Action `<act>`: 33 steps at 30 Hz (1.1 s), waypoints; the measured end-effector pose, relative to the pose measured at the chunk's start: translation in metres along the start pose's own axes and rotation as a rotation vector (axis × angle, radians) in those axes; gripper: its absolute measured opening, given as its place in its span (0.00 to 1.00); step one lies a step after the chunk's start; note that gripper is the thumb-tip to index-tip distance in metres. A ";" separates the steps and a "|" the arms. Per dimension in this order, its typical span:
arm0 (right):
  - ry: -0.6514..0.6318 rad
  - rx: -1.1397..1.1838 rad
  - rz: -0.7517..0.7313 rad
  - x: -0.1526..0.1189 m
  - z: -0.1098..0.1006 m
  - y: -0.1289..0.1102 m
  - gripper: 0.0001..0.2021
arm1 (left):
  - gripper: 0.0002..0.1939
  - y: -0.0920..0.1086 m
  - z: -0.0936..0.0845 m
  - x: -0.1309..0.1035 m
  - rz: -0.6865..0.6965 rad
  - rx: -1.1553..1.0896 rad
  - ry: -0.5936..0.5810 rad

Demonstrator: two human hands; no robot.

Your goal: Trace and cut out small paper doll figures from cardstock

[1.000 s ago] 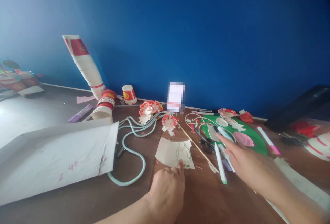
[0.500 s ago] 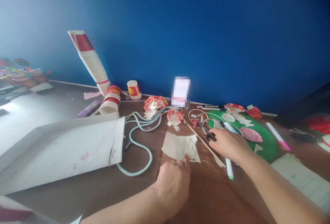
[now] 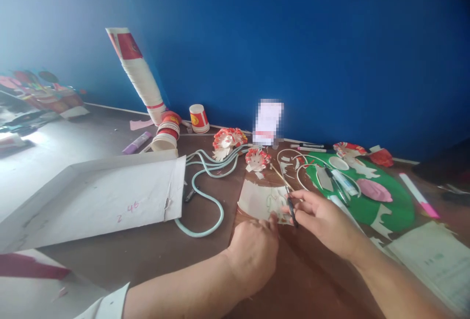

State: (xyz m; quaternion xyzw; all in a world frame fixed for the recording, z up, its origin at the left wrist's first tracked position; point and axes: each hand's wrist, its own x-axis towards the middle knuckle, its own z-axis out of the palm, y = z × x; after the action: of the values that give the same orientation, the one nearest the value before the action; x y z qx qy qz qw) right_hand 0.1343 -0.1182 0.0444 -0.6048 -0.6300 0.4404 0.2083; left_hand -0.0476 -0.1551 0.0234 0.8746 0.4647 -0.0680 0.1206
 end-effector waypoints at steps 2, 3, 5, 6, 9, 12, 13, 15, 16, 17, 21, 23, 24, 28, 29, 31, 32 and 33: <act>-0.012 0.006 -0.020 0.002 0.004 0.003 0.18 | 0.37 0.001 -0.001 0.000 -0.003 0.005 -0.006; -0.021 0.004 -0.034 0.003 0.005 0.004 0.17 | 0.37 0.001 -0.001 0.001 -0.003 0.006 -0.009; -0.026 -0.013 -0.044 0.003 0.006 0.005 0.16 | 0.38 0.001 -0.001 0.001 -0.005 -0.002 -0.012; -0.019 -0.032 -0.041 0.002 0.006 0.005 0.16 | 0.38 0.000 -0.001 0.001 -0.007 -0.016 -0.008; 0.026 -0.124 -0.043 0.001 0.007 0.006 0.17 | 0.37 -0.006 -0.003 -0.004 -0.017 -0.102 0.049; 0.049 -0.205 -0.048 0.001 0.009 0.006 0.18 | 0.30 -0.014 -0.010 -0.015 -0.051 -0.227 0.188; 0.052 -0.223 -0.042 0.001 0.009 0.005 0.18 | 0.26 -0.017 -0.013 -0.019 -0.085 -0.284 0.236; 0.063 -0.249 -0.031 0.000 0.009 0.003 0.18 | 0.16 -0.023 -0.018 -0.027 -0.199 -0.419 0.278; 0.068 -0.256 -0.032 0.000 0.009 0.002 0.18 | 0.12 -0.025 -0.019 -0.030 -0.252 -0.494 0.255; 0.073 -0.258 -0.037 -0.001 0.009 0.001 0.17 | 0.09 -0.028 -0.018 -0.032 -0.294 -0.580 0.214; 0.081 -0.235 -0.078 -0.001 0.010 0.003 0.14 | 0.09 -0.031 -0.008 -0.036 -0.485 -1.078 -0.023; 0.085 -0.222 -0.088 -0.001 0.010 0.006 0.14 | 0.15 -0.028 -0.005 -0.035 -0.571 -1.312 -0.068; 0.086 -0.217 -0.091 0.000 0.010 0.008 0.14 | 0.18 -0.026 -0.005 -0.034 -0.591 -1.407 -0.074; 0.081 -0.197 -0.108 0.002 0.010 0.012 0.13 | 0.22 -0.015 -0.011 -0.028 -0.620 -1.649 -0.016; 0.077 -0.191 -0.112 0.002 0.010 0.013 0.13 | 0.20 -0.013 -0.012 -0.026 -0.622 -1.681 0.007; 0.070 -0.178 -0.118 0.003 0.010 0.014 0.13 | 0.13 -0.010 -0.013 -0.020 -0.596 -1.715 0.032; 0.067 -0.169 -0.123 0.003 0.010 0.014 0.13 | 0.11 -0.009 -0.013 -0.017 -0.588 -1.725 0.037; 0.066 -0.158 -0.129 0.003 0.010 0.015 0.13 | 0.09 -0.008 -0.012 -0.013 -0.600 -1.733 0.029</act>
State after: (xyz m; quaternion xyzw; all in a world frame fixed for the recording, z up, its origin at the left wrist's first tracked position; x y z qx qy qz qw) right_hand 0.1342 -0.1198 0.0264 -0.5915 -0.6934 0.3549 0.2085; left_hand -0.0612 -0.1579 0.0367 0.3216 0.5625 0.2866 0.7058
